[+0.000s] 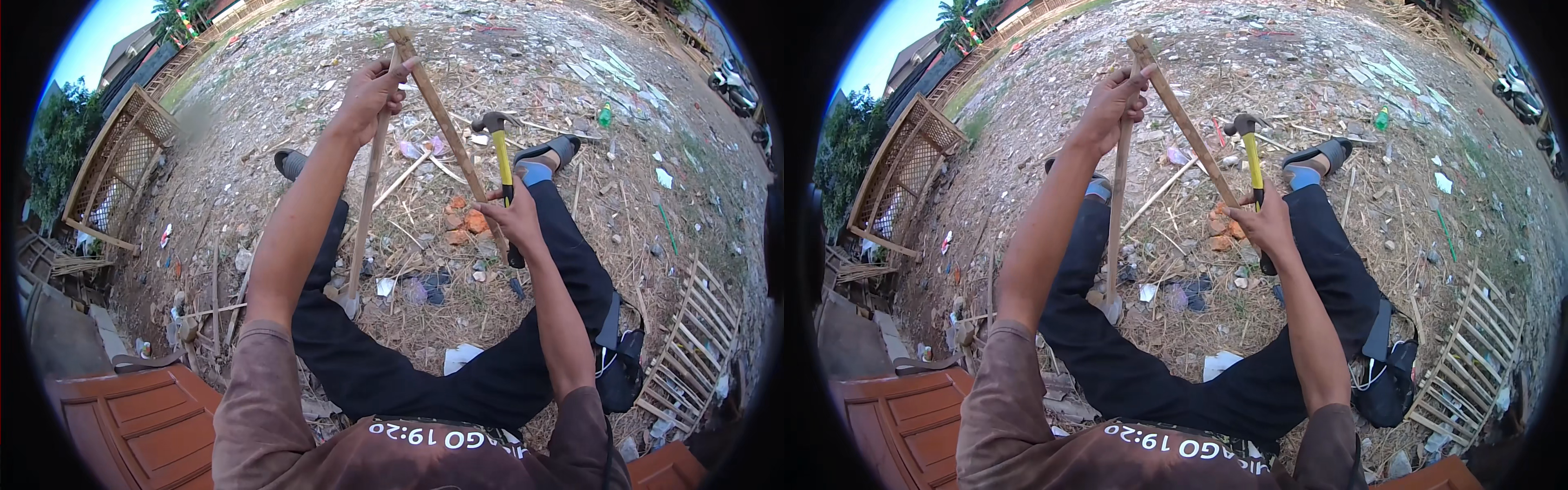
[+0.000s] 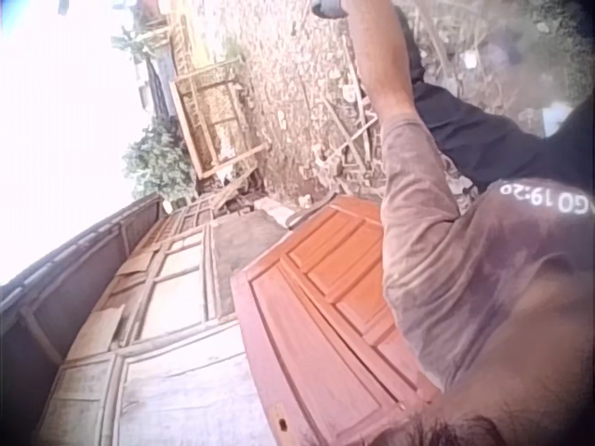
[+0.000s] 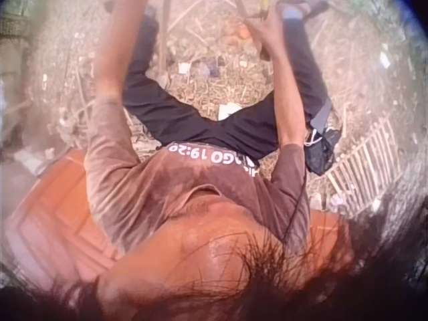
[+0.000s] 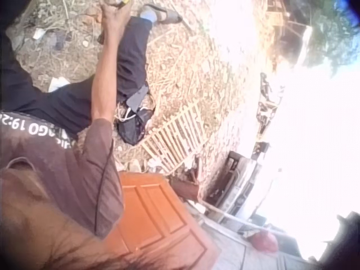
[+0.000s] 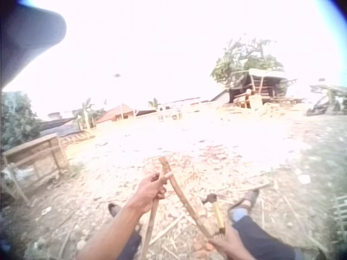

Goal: The person assembles a triangular frame from wooden sticks, using a hammer to drive nails into the joints and a knife to trim the ends of the sticks while sitting on the ground.

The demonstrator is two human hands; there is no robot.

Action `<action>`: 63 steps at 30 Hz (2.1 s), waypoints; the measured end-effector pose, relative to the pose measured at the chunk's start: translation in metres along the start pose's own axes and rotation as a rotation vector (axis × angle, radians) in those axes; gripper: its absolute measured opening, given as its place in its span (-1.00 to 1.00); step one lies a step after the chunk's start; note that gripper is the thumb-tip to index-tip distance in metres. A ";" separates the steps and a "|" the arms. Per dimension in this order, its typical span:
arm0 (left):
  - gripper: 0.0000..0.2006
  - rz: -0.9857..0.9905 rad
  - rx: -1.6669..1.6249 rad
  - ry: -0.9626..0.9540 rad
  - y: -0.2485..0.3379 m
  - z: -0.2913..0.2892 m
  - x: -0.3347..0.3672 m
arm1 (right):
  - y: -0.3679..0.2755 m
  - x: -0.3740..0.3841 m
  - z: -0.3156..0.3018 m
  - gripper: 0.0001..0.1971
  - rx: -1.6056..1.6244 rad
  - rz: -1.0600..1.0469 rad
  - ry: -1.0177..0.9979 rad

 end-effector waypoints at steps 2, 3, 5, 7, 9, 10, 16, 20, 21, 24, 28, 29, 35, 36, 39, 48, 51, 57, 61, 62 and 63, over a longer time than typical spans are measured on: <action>-0.64 -0.038 -0.025 0.039 -0.021 -0.012 0.007 | 0.011 0.008 0.006 -0.49 -0.036 -0.027 -0.004; -0.64 -0.044 -0.026 0.040 -0.031 -0.017 0.010 | 0.018 0.011 0.010 -0.49 -0.066 0.009 -0.021; -0.71 -0.133 -0.044 0.043 -0.052 -0.024 0.014 | 0.029 0.013 0.015 -0.49 -0.100 0.052 -0.042; -0.70 -0.178 -0.063 0.088 -0.077 -0.033 0.022 | 0.037 0.015 0.020 -0.48 -0.198 0.054 -0.028; -0.66 -0.210 -0.096 0.098 -0.099 -0.044 0.029 | 0.039 0.017 0.026 -0.49 -0.178 0.080 -0.040; -0.67 -0.227 -0.091 0.116 -0.107 -0.047 0.032 | 0.042 0.018 0.028 -0.50 -0.187 0.071 -0.040; -0.62 -0.287 0.061 0.117 -0.157 -0.068 0.045 | 0.069 0.024 0.043 -0.56 -0.221 0.083 -0.067; -0.50 -0.344 0.134 0.179 -0.179 -0.075 0.043 | 0.071 0.021 0.051 -0.59 -0.224 0.144 -0.118; -0.48 -0.363 0.118 0.209 -0.185 -0.077 0.044 | 0.072 0.021 0.053 -0.59 -0.226 0.155 -0.126; -0.45 -0.400 0.195 0.243 -0.191 -0.082 0.055 | 0.074 0.022 0.056 -0.60 -0.202 0.140 -0.122; -0.47 -0.420 0.324 0.269 -0.194 -0.085 0.072 | 0.086 0.029 0.058 -0.54 -0.164 0.247 -0.184; -0.48 -0.403 0.371 0.274 -0.194 -0.084 0.077 | 0.086 0.030 0.057 -0.53 -0.126 0.276 -0.192; -0.51 -0.319 0.409 0.278 -0.239 -0.087 0.091 | 0.091 0.017 0.054 -0.60 0.041 0.340 -0.169; -0.49 -0.343 0.453 0.277 -0.250 -0.084 0.087 | 0.097 0.011 0.054 -0.60 0.068 0.324 -0.154; -0.49 -0.422 0.494 0.257 -0.274 -0.067 0.077 | 0.110 -0.010 0.050 -0.58 0.013 0.391 -0.106; -0.61 -0.706 0.323 -0.160 -0.321 -0.036 0.015 | 0.156 -0.021 0.032 -0.61 -0.088 0.472 -0.042; -0.60 -0.834 0.340 -0.222 -0.335 -0.038 -0.025 | 0.169 -0.020 0.025 -0.60 -0.124 0.510 0.001; -0.45 -0.871 0.416 -0.251 -0.340 -0.051 -0.089 | 0.193 -0.013 0.022 -0.58 -0.221 0.482 0.055; -0.38 -0.679 0.459 -0.110 -0.327 -0.068 -0.096 | 0.194 -0.007 0.022 -0.57 -0.217 0.428 0.093; -0.38 -0.668 0.443 -0.138 -0.325 -0.067 -0.100 | 0.192 -0.006 0.023 -0.56 -0.197 0.440 0.088; -0.38 -0.658 0.425 -0.162 -0.323 -0.066 -0.104 | 0.189 -0.008 0.023 -0.55 -0.218 0.453 0.075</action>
Point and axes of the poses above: each hand's wrist, its own x-axis towards the middle knuckle, its own z-axis out of the palm, y = z × x, the point moved 4 cm from there along x, towards the middle knuckle, and after that the axes turned 1 degree about -y, right-handed, at the moved point
